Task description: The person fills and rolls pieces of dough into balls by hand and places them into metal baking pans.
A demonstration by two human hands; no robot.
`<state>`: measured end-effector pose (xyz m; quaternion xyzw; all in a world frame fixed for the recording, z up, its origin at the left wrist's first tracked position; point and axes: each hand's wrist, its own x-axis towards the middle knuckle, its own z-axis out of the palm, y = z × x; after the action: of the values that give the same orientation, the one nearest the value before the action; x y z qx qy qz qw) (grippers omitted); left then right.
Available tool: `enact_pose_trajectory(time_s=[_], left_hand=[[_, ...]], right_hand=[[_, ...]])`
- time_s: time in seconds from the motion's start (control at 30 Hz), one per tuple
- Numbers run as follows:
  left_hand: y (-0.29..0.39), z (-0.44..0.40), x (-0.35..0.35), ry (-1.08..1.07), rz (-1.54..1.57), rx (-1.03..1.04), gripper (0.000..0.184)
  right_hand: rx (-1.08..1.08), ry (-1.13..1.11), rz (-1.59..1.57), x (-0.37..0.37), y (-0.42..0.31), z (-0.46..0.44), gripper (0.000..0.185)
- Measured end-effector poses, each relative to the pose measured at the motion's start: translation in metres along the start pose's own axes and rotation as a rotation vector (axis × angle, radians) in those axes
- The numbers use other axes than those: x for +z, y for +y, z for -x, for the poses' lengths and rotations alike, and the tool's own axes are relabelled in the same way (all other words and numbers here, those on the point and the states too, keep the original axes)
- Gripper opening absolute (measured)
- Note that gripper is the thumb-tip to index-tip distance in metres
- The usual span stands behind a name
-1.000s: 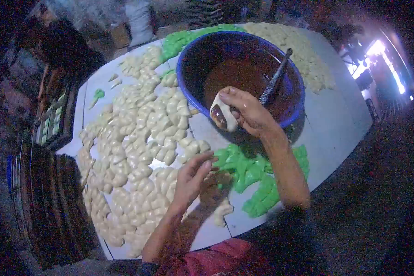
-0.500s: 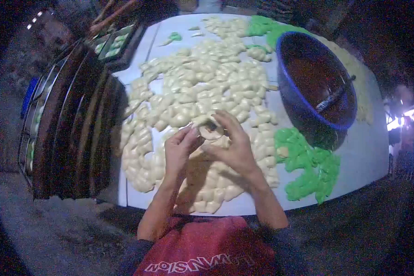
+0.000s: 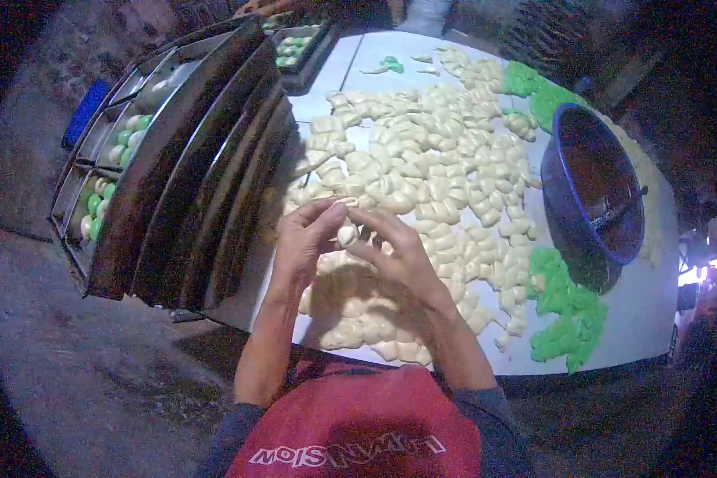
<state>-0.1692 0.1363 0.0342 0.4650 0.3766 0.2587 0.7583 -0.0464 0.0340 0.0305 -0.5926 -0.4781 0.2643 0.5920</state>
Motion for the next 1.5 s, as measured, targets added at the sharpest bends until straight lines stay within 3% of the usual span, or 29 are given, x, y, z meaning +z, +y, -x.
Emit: enact_pose_trajectory(time_s=[0.03, 0.13, 0.27, 0.33, 0.4, 0.47, 0.53, 0.6, 0.67, 0.77, 0.8, 0.83, 0.9, 0.93, 0.97, 1.0, 1.03, 1.07, 1.13, 1.17, 1.2, 1.27, 1.33, 1.4, 1.47, 1.5], left_hand=[[0.003, 0.001, -0.007, 0.002, -0.029, -0.006, 0.034], [0.004, 0.011, -0.013, -0.084, 0.023, 0.078, 0.032], [0.001, 0.015, -0.018, -0.116, 0.124, 0.221, 0.029], [0.003, 0.017, -0.018, -0.114, 0.048, 0.267, 0.024], [0.004, 0.019, -0.019, -0.117, 0.007, 0.262, 0.023], [0.0, 0.021, -0.021, -0.209, -0.123, 0.372, 0.025], [0.0, 0.024, -0.02, -0.16, -0.117, 0.386, 0.027], [0.015, 0.029, -0.021, -0.111, -0.095, 0.367, 0.025], [0.014, 0.017, -0.027, -0.046, 0.069, 0.35, 0.023], [0.03, 0.01, -0.046, 0.057, -0.07, 0.279, 0.021], [0.023, 0.0, -0.057, 0.021, -0.04, 0.314, 0.021], [0.023, -0.004, -0.062, 0.018, 0.007, 0.295, 0.021], [0.033, -0.006, -0.061, 0.016, 0.036, 0.312, 0.027], [0.033, -0.01, -0.061, -0.039, 0.192, 0.314, 0.045], [0.047, -0.004, -0.063, -0.073, 0.271, 0.26, 0.053], [0.06, 0.003, -0.065, -0.109, 0.349, 0.199, 0.061], [0.059, -0.001, -0.073, -0.145, 0.259, 0.216, 0.068], [0.055, -0.005, -0.076, -0.137, 0.259, 0.226, 0.065], [0.026, -0.014, -0.083, -0.188, 0.23, 0.308, 0.057], [0.029, -0.017, -0.086, -0.206, 0.255, 0.05, 0.048], [0.007, -0.015, -0.087, -0.218, 0.236, 0.139, 0.044], [-0.008, -0.005, -0.093, -0.274, 0.042, -0.095, 0.043], [-0.006, 0.014, -0.097, -0.288, 0.092, -0.218, 0.04], [-0.025, 0.016, -0.104, -0.325, 0.061, -0.225, 0.037], [-0.059, 0.018, -0.105, -0.264, 0.291, -0.143, 0.038], [-0.119, -0.001, -0.118, -0.327, 0.143, -0.323, 0.041]], right_hand=[[0.019, -0.136, 0.041, -0.005, -0.001, 0.0, 0.027], [-0.106, -0.149, 0.166, -0.004, 0.009, -0.007, 0.034], [-0.329, 0.184, -0.029, 0.027, 0.014, -0.017, 0.032], [-0.349, 0.213, 0.103, 0.035, 0.013, -0.019, 0.024], [-0.529, 0.276, 0.198, 0.04, 0.02, -0.024, 0.017], [-0.523, 0.31, 0.153, 0.04, 0.025, -0.028, 0.014], [-0.524, 0.344, 0.077, 0.043, 0.02, -0.038, 0.013], [-0.389, 0.254, 0.08, 0.044, 0.006, -0.04, 0.016], [-0.063, 0.177, 0.015, 0.05, -0.009, -0.043, 0.021], [-0.203, 0.018, 0.18, 0.051, -0.031, -0.056, 0.033], [-0.497, -0.08, 0.519, 0.049, -0.04, -0.061, 0.036], [-0.522, -0.17, 0.536, 0.051, -0.046, -0.064, 0.035], [-0.535, -0.283, 0.565, 0.047, -0.055, -0.077, 0.033], [-0.527, -0.308, 0.578, 0.045, -0.062, -0.087, 0.031], [-0.459, -0.29, 0.533, 0.05, -0.078, -0.101, 0.032], [-0.585, -0.205, 0.489, 0.055, -0.09, -0.12, 0.026], [-0.464, -0.165, 0.397, 0.062, -0.105, -0.136, 0.023], [-0.346, -0.124, 0.305, 0.071, -0.12, -0.152, 0.021], [-0.305, -0.125, 0.256, 0.096, -0.15, -0.198, 0.019], [-0.37, -0.138, 0.289, 0.109, -0.154, -0.225, 0.022], [-0.436, -0.153, 0.321, 0.123, -0.151, -0.256, 0.026], [-0.54, -0.148, 0.426, 0.16, -0.145, -0.311, 0.03], [-0.713, -0.138, 0.608, 0.193, -0.117, -0.372, 0.031], [-0.628, -0.258, 0.831, 0.22, -0.09, -0.409, 0.034], [-0.442, -0.545, 1.189, 0.233, -0.077, -0.427, 0.036], [-0.525, -0.572, 1.141, 0.235, -0.074, -0.432, 0.02]])
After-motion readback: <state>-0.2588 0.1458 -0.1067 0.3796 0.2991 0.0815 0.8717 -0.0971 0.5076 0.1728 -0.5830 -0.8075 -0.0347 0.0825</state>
